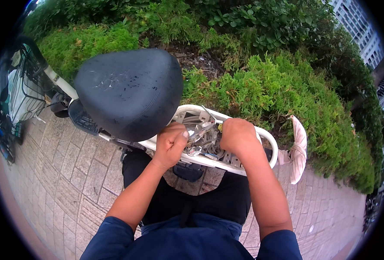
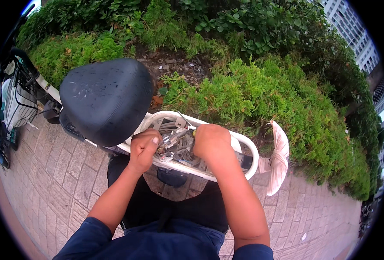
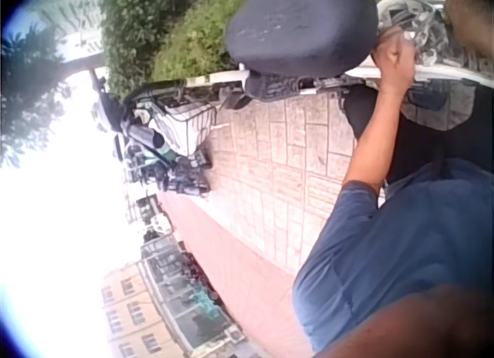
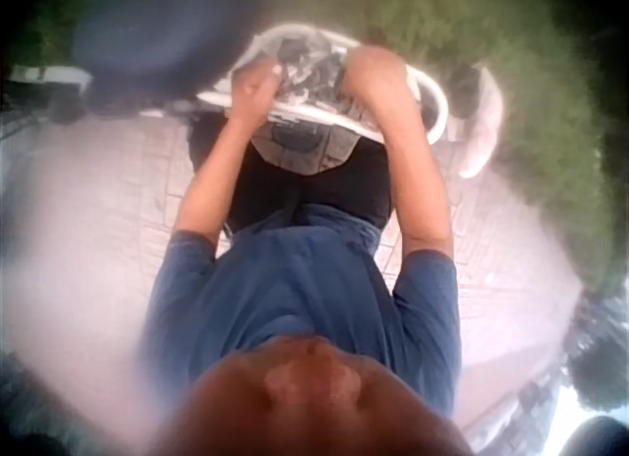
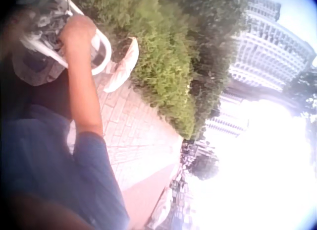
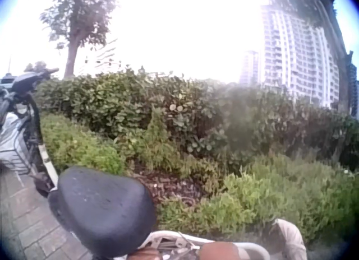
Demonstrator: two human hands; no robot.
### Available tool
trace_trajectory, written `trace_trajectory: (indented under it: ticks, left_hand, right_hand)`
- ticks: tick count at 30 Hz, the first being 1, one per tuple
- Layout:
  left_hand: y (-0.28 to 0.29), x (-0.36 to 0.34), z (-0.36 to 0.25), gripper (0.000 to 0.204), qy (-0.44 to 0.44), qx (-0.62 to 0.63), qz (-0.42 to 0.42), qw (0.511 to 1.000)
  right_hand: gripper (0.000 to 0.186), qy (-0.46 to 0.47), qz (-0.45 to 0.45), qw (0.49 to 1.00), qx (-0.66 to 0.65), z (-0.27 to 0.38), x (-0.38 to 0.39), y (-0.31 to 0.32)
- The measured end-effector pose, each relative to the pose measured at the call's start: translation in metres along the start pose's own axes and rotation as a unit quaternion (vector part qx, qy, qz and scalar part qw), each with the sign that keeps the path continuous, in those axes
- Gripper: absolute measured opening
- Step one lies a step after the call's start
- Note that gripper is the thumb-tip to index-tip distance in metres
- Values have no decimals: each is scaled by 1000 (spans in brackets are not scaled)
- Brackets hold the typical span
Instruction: The person unscrews and removes the rear seat assembly of an electric scooter using a screwdriver, revealing the internal wiring and battery compartment.
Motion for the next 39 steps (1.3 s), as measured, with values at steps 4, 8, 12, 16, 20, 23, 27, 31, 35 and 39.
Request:
trace_trajectory:
  ticks: [4,8,12,16,20,23,27,31,35,39]
  left_hand:
    - [-1,0,-1,34,-3,-21,-16,1000]
    - [-2,-2,-1,34,-10,-42,-13,999]
    - [-3,-3,-4,33,-10,-55,-19,998]
    - [-3,-5,-7,33,-6,-54,-21,998]
    - [-3,-5,-5,34,17,-42,-18,999]
    - [-5,-19,-13,32,-54,-50,-12,997]
    - [5,-17,-5,33,-23,-36,116,992]
    - [5,-17,-7,31,-20,-35,118,992]
    - [3,-14,-3,31,-23,-40,101,994]
    - [5,-14,-4,34,-2,-32,65,997]
  right_hand:
    - [24,3,58,997,-52,-8,-7,14]
    - [33,-36,148,959,-239,-29,-7,15]
    - [36,-34,215,947,-234,-28,-4,20]
    - [36,4,116,986,-117,-25,-6,19]
    - [34,-32,13,995,-95,-27,-7,13]
    - [29,-53,-31,997,-48,-17,-1,9]
    - [29,-23,-48,993,-106,-23,29,25]
    - [28,-8,-84,989,-124,-30,46,26]
    - [29,-7,-201,975,-98,-36,51,14]
    - [29,-26,-142,958,-249,-43,81,26]
Point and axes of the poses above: each hand's wrist, its own x-axis away from the middle knuckle, its own y-axis out of the back of the hand, z = x × y, the point moved 1 cm from there along -x, towards the middle knuckle, and after that the axes turned 15 degrees about -y, right-handed, at the moved point
